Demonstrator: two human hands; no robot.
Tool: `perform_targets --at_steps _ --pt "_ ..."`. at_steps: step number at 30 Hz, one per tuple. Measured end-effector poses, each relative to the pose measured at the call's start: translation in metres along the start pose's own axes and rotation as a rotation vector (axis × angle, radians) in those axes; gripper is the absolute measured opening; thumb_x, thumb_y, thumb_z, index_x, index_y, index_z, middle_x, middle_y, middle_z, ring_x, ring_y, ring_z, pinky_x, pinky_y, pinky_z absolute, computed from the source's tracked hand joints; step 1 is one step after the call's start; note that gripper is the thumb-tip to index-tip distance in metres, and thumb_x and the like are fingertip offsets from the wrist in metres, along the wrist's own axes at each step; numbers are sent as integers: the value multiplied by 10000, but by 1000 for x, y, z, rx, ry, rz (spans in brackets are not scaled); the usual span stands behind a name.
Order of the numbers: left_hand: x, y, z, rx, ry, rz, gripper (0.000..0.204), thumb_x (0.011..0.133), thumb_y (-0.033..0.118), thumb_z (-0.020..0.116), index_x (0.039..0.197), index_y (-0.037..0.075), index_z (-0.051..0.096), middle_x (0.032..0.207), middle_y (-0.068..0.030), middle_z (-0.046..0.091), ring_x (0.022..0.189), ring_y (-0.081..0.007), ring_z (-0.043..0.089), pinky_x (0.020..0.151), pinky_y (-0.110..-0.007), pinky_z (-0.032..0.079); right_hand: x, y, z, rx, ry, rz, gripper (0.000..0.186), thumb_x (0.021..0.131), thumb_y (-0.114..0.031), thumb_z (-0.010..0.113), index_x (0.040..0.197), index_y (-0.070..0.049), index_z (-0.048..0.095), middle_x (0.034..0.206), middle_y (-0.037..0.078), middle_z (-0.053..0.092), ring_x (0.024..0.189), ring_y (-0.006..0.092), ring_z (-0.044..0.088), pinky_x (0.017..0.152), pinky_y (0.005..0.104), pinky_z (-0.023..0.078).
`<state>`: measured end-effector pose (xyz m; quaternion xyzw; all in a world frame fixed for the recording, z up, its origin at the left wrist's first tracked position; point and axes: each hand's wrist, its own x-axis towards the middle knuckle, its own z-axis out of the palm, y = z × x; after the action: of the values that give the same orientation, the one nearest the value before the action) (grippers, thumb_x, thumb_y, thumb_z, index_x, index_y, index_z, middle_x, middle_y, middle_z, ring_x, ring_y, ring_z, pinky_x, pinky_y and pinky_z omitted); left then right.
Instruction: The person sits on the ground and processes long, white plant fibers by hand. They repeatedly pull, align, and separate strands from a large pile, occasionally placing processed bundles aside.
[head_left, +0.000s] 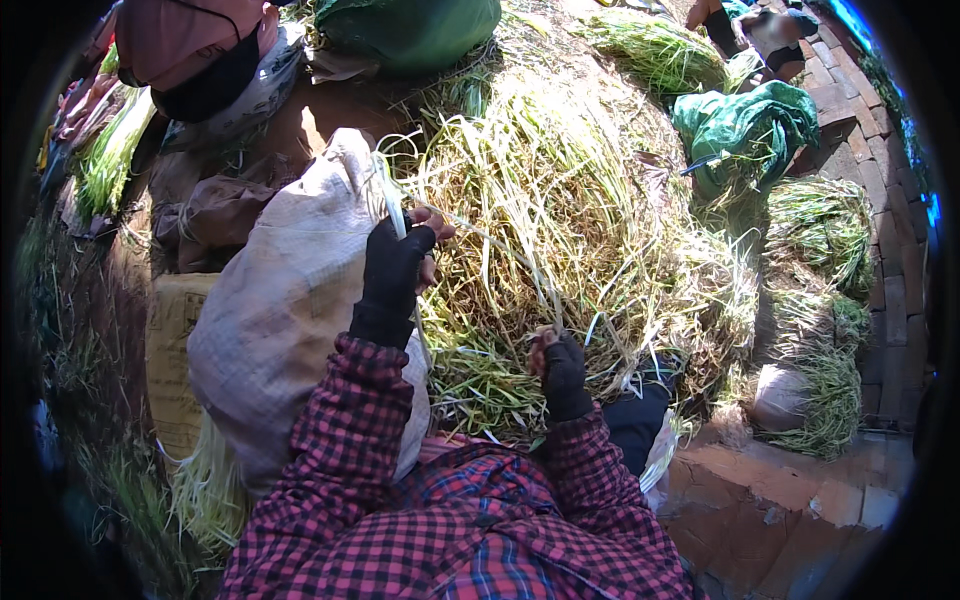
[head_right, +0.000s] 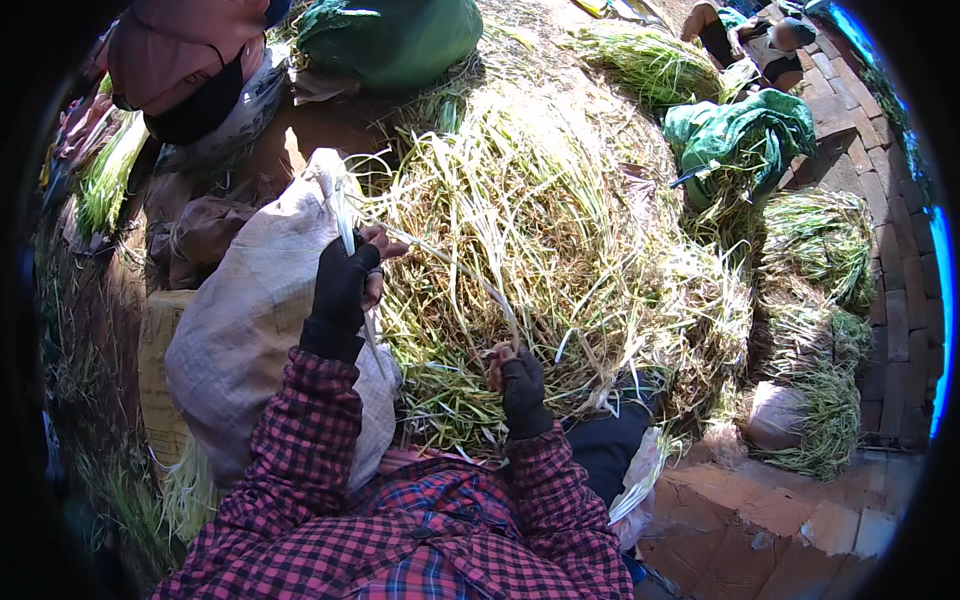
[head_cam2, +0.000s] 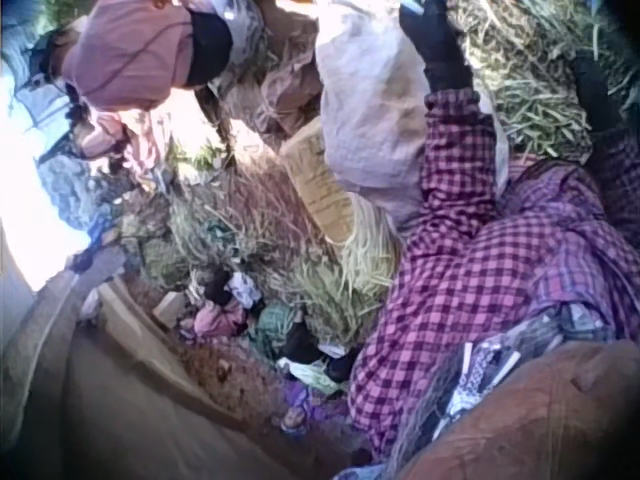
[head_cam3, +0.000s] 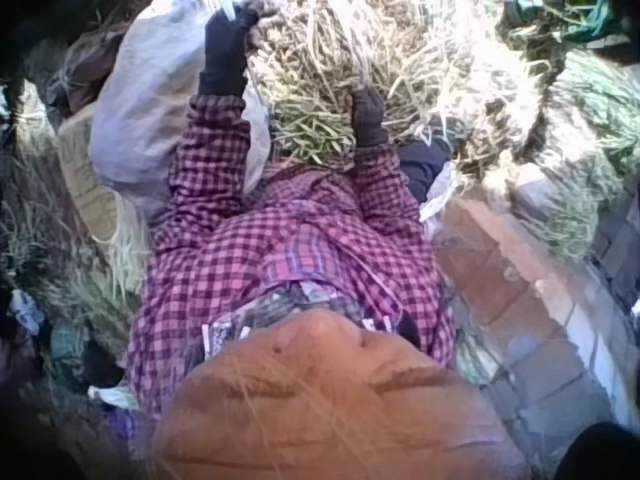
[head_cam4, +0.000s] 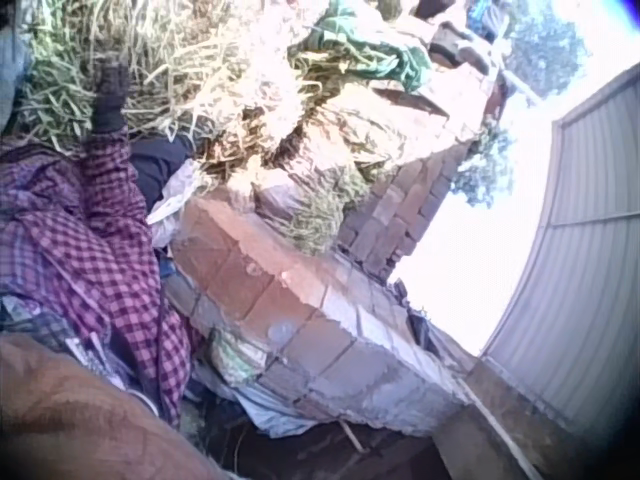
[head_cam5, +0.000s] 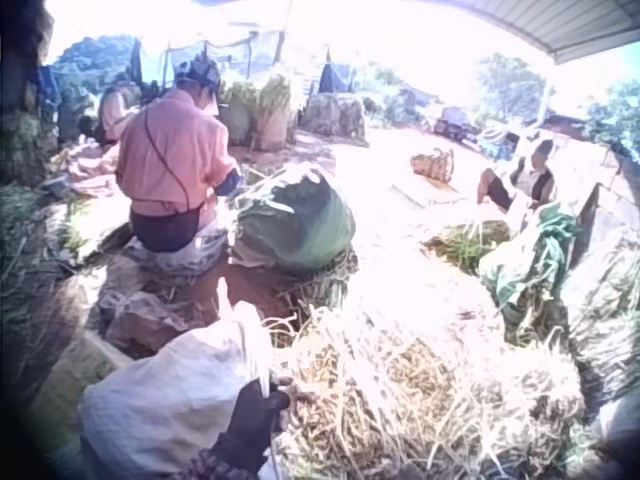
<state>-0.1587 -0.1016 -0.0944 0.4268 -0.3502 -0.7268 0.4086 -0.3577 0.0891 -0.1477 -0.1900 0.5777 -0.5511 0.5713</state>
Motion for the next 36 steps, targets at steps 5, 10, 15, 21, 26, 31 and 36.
perform_targets --at_steps 5,10,15,21,26,31,36 --pt "-9 -23 24 48 -299 -163 339 830 268 588 1014 -14 552 778 -101 658 386 -34 416 354 -170 305 10 -33 52 -484 -112 -112 159 875 -165 510 899 -18 568 650 -9 493 585 58 428 539 228 354" --pt "1 -31 13 124 -85 -69 212 844 207 564 794 2 589 539 -27 537 478 -101 515 481 -218 399 55 7 72 -428 -162 -122 160 842 -166 551 908 -20 545 733 22 545 678 72 477 613 249 406" --pt "12 -21 6 -486 55 -19 209 880 228 530 855 22 500 461 8 394 409 -117 449 392 -250 385 120 62 12 -1063 189 -143 233 759 -232 606 866 -28 578 771 158 606 675 264 565 647 347 447" --pt "5 -42 8 -43 15 -199 225 765 176 669 840 53 496 544 -5 504 314 -53 323 278 -202 234 69 5 16 -649 -38 -160 121 744 -112 633 771 -4 588 682 30 577 620 95 501 580 267 414" --pt "-4 -93 24 247 -192 -121 288 651 99 726 861 13 549 674 -40 556 415 -86 446 375 -224 344 29 -25 41 -527 -204 -127 122 760 -97 617 830 0 593 714 -5 547 646 86 498 590 246 403" --pt "-1 -91 27 133 -64 -13 287 644 38 717 872 15 545 667 -13 517 537 -100 507 488 -237 433 34 -22 54 -206 -47 70 121 814 -131 583 875 -27 591 711 -32 535 609 45 452 563 198 357" --pt "2 -97 17 174 96 -28 262 624 4 690 842 18 544 719 -39 552 639 -131 546 580 -272 477 47 9 54 -123 97 24 94 821 -149 587 814 -56 579 656 -43 512 573 39 439 516 208 346"
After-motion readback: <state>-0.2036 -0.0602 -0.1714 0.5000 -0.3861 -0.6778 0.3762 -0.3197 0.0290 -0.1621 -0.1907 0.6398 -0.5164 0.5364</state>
